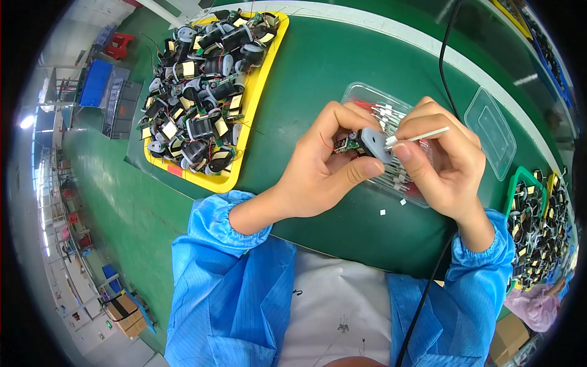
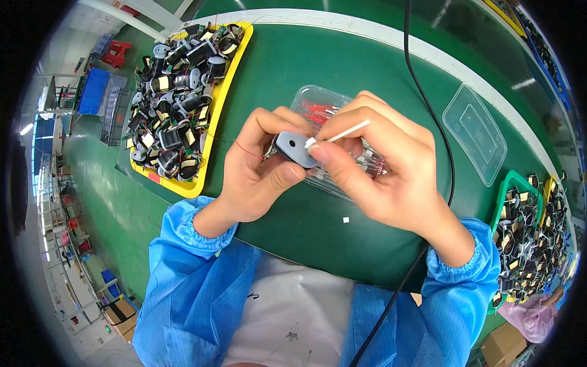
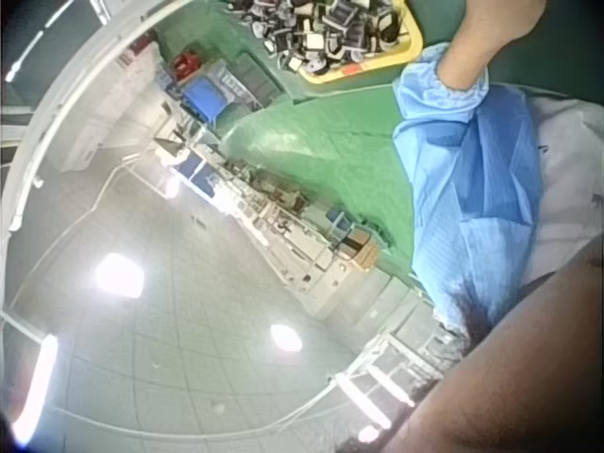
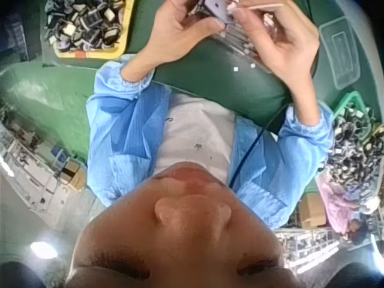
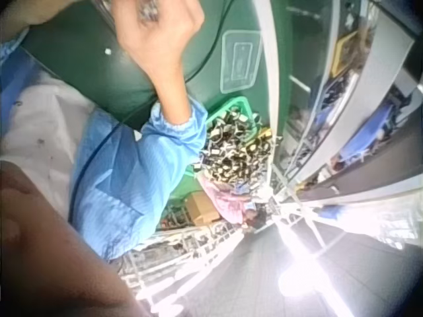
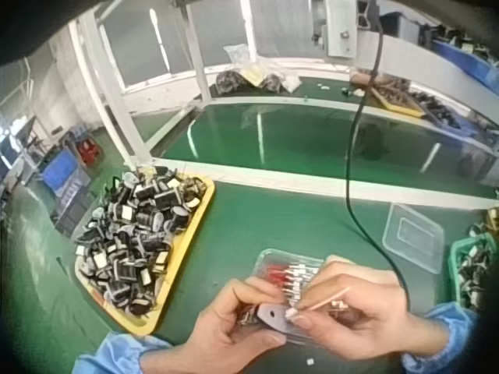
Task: The person picks up small electronic components from a yellow tray and uses a cotton swab to clean or apply a substance to the grey surface of each unit. After treating each component, they place it into a clear plastic container filled with other swabs. The process is repeated for multiple units throughout the clip.
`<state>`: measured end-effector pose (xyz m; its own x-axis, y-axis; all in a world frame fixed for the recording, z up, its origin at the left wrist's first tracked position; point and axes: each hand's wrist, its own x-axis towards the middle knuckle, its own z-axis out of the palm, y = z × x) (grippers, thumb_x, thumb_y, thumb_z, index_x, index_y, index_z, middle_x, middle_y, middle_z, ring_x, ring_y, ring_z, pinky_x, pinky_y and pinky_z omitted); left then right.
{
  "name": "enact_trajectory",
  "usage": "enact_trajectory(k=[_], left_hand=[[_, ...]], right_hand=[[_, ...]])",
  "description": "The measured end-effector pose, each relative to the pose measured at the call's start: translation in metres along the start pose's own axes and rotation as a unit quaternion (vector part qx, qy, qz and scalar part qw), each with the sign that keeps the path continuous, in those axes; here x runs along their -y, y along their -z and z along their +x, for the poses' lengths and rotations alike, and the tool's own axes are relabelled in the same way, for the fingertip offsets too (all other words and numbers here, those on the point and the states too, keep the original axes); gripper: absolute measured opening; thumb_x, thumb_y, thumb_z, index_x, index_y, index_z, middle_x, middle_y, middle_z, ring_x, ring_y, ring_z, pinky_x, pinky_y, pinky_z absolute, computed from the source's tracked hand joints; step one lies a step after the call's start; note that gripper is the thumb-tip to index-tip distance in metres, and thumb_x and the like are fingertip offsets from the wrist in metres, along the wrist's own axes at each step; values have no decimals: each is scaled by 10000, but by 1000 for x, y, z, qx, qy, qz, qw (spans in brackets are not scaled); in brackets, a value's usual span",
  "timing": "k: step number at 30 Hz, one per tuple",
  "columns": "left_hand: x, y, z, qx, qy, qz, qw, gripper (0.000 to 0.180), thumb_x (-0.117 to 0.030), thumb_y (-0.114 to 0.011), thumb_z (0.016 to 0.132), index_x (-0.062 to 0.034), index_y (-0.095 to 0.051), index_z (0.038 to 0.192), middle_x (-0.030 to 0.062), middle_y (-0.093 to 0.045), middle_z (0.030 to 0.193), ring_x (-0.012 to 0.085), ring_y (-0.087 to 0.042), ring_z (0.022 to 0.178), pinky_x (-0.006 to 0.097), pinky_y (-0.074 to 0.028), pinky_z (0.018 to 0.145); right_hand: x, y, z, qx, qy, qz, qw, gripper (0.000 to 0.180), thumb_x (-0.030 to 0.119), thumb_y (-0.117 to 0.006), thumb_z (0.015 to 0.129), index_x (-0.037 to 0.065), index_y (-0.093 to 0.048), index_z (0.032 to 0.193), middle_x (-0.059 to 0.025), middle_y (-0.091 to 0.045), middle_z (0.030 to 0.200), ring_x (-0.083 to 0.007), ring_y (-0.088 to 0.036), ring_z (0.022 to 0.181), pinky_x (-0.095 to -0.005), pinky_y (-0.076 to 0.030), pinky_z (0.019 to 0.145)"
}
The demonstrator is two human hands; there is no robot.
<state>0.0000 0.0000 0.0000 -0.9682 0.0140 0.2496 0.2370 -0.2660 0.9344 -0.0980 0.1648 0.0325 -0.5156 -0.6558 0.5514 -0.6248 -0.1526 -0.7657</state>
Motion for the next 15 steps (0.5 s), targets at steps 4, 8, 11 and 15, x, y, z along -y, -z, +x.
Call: enact_trajectory(k=[4, 8, 11, 15], left_hand=[[-2, -4, 1, -24, -9, 39, 999, 281, -53, -654, 865, -24, -454, 1061, 70, -483, 1058, 125, -506, 1022, 251, -504, 839], [-3, -10, 0, -46, 2, 30, 998, 274, -51, -646, 872, -20, -448, 1059, 66, -487, 1043, 119, -504, 1003, 243, -493, 833], [2, -12, -2, -63, -17, 46, 997, 281, -58, -642, 878, -16, -437, 1066, 66, -479, 1048, 116, -500, 988, 234, -480, 833], [7, -16, -2, -78, -30, 45, 995, 297, -75, -645, 880, -13, -427, 1073, 64, -466, 1055, 111, -493, 970, 228, -471, 823]], right_hand=[[-2, -7, -1, -29, 69, -48, 996, 72, -24, -691, 777, -29, -635, 824, -114, -607, 759, -188, -549, 625, -271, -445, 491], [-4, -10, -3, -50, 101, -77, 991, 74, -25, -686, 780, -34, -627, 822, -109, -603, 756, -172, -542, 613, -265, -439, 487], [1, -6, -2, -24, 37, -48, 998, 76, -29, -681, 782, -33, -622, 831, -105, -605, 761, -163, -540, 611, -262, -437, 495], [-4, -9, -5, -39, 12, -35, 999, 80, -22, -676, 790, -33, -618, 844, -99, -605, 758, -143, -533, 601, -247, -428, 510]])
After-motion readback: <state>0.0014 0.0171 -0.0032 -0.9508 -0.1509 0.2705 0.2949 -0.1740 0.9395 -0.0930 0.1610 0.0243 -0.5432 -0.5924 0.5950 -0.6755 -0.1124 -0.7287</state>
